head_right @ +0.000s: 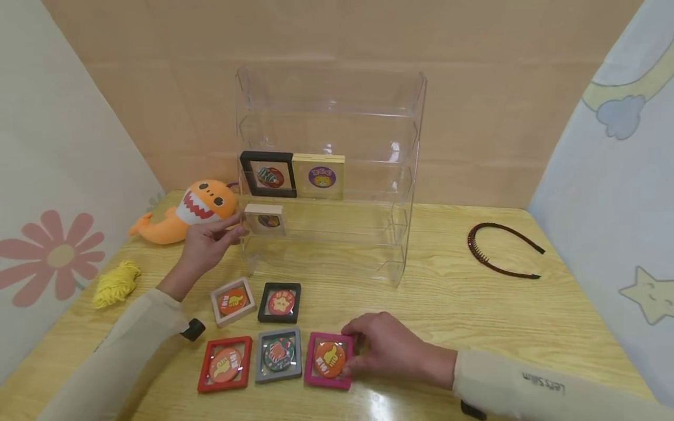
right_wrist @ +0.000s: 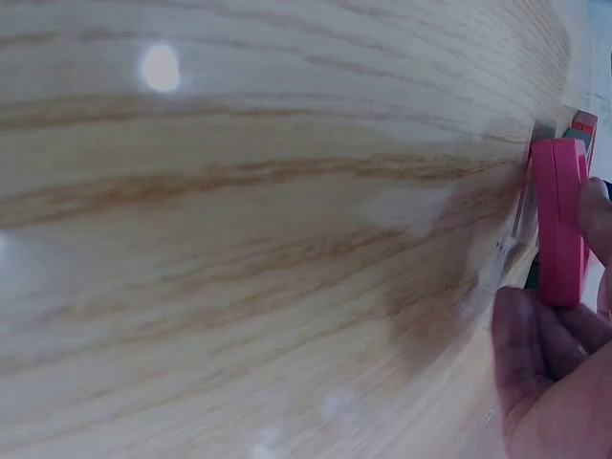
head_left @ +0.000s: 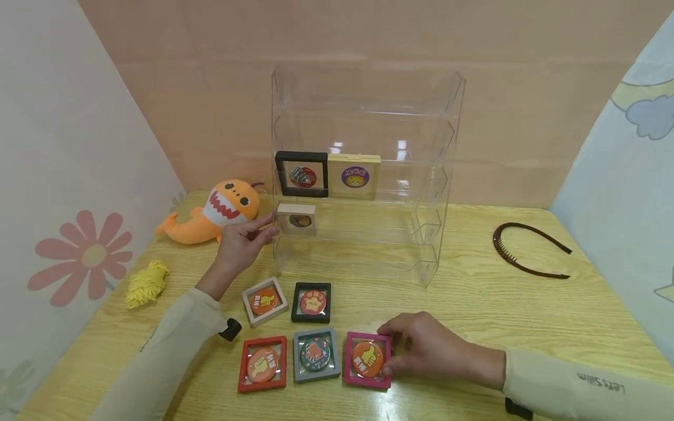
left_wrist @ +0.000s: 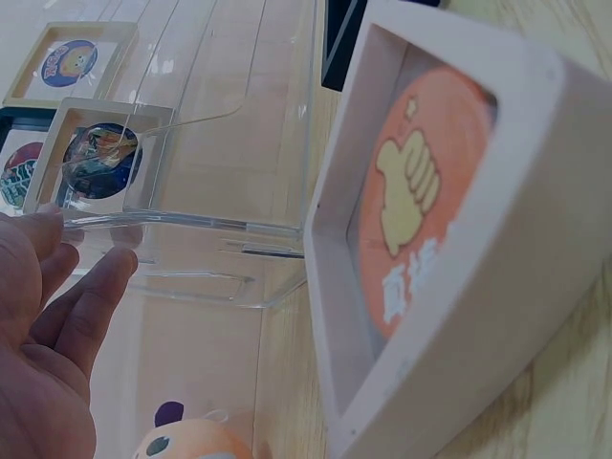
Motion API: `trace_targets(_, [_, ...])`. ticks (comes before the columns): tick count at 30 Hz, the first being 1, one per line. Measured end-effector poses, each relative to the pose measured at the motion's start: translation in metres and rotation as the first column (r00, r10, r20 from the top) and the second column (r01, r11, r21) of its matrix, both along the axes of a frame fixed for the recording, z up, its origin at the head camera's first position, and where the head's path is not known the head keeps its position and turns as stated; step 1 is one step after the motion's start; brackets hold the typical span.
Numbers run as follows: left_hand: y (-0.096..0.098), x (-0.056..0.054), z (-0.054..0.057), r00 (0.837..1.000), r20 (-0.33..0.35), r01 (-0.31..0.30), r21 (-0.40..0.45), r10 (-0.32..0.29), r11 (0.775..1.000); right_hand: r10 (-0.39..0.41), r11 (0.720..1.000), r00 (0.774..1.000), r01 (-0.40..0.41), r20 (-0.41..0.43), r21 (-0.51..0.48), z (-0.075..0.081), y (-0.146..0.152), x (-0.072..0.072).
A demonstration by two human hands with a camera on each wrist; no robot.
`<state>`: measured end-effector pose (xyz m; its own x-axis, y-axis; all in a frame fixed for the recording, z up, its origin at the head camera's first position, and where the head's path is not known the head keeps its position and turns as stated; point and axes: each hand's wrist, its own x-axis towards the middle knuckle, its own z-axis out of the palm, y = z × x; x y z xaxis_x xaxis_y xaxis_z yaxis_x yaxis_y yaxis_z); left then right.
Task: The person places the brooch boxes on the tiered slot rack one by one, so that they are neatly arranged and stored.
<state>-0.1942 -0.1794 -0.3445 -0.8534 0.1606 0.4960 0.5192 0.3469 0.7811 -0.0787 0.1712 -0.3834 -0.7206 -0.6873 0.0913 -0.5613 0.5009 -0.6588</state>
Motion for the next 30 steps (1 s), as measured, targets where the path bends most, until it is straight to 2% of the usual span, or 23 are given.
trace_targets(5, [-0.001, -0.001, -0.002, 1.000, 0.014, 0.002, 0.005, -0.002, 1.000, 0.082, 0.978, 0.997, -0.084, -0.014, -0.189, -0.004, 0.004, -0.004])
trace_targets(9, [-0.002, -0.002, -0.003, 1.000, 0.015, 0.009, 0.009, -0.009, 1.000, 0.121, 0.951, 0.992, -0.125, -0.033, -0.282, -0.006, 0.004, -0.007])
trace_targets(13, [-0.002, -0.003, -0.003, 1.000, 0.022, 0.011, 0.020, -0.012, 1.000, 0.117, 0.942, 0.991, -0.129, -0.059, -0.309, -0.006, 0.004, -0.010])
trace_targets(24, [-0.001, -0.003, -0.004, 1.000, -0.009, 0.012, 0.022, -0.012, 1.000, 0.116, 0.932, 0.992, -0.124, -0.045, -0.340, -0.005, 0.006, -0.015])
trace_targets(30, [-0.001, -0.004, -0.006, 1.000, 0.002, 0.016, 0.036, -0.016, 0.999, 0.111, 0.925, 0.993, -0.122, -0.050, -0.359, -0.001, 0.007, -0.018])
